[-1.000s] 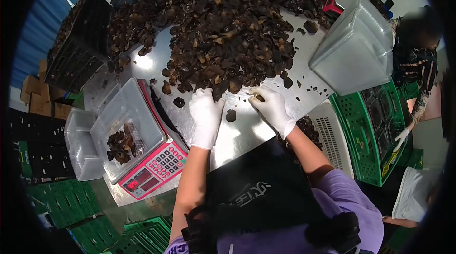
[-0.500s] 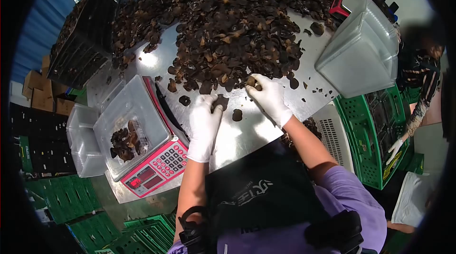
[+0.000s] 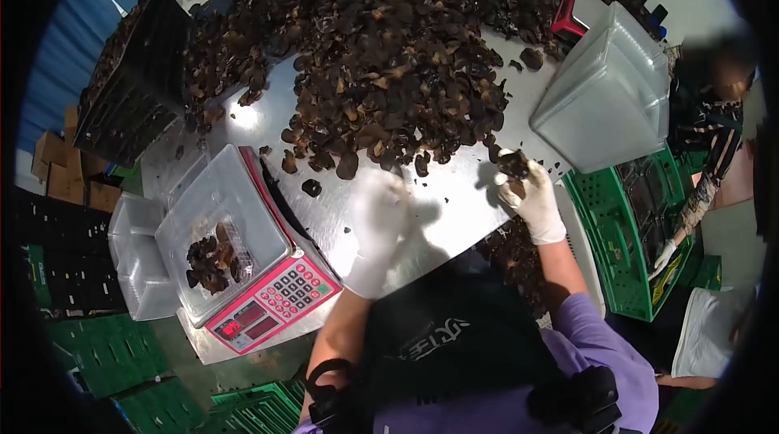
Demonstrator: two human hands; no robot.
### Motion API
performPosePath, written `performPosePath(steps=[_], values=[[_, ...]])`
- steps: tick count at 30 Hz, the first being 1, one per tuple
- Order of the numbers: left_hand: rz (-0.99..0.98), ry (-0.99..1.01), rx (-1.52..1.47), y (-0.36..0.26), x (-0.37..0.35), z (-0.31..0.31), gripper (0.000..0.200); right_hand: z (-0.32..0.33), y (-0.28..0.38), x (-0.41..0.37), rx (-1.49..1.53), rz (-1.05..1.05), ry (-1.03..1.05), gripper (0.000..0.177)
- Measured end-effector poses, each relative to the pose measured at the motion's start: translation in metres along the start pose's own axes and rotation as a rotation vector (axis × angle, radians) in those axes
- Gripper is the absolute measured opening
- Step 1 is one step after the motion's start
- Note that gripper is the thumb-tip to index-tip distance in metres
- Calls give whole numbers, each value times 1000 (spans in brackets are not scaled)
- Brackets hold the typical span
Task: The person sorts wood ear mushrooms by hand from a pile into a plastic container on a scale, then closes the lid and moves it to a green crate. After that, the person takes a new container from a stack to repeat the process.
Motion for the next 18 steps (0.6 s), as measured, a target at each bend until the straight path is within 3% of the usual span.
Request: performPosePath(steps=[1, 2, 4, 7, 8, 9, 10, 11, 12, 15, 16, 18], values=[[-159, 184, 79, -40, -20, -12, 12, 6, 5, -4, 48, 7, -34, 46], [-394, 236, -40, -54, -51, -30, 17, 10, 7, -5, 96, 15, -65, 47], [-510, 567, -71, -95, -86, -47, 28, 12, 14, -9, 60, 45, -131, 54], [-406, 487, -89, -66, -71, -42, 35, 13, 13, -6, 10, 110, -190, 47], [-536, 372, 288, -39, -63, -40, 30, 20, 7, -1, -42, 111, -154, 39], [-172, 636, 606, -9, -36, -44, 26, 22, 4, 2, -94, 113, -118, 32], [-268, 320, 535, -35, -12, -7, 27, 6, -2, 4, -132, 84, -208, 21], [-151, 162, 674, 5, -5, -7, 32, -5, -8, 8, -277, 41, -298, 17], [-168, 100, 745, 11, 3, 2, 32, -13, -13, 13, -426, -1, -387, 14], [-139, 247, 895, 40, 8, -4, 25, -38, -35, 33, -642, 3, -318, 8], [-116, 210, 830, 46, 9, -2, 24, -47, -41, 42, -772, 82, -223, 19], [-99, 180, 764, 48, 8, 5, 22, -57, -55, 54, -1311, 162, -228, 35]])
Point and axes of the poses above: each hand's wrist, its own x-axis towards the middle knuckle, its own z-axis out of the back of the hand, y = z × x, the point moved 6 cm from there along x, towards the middle knuckle, and after that the axes turned 7 degrees about -y, right-handed, at the moved point
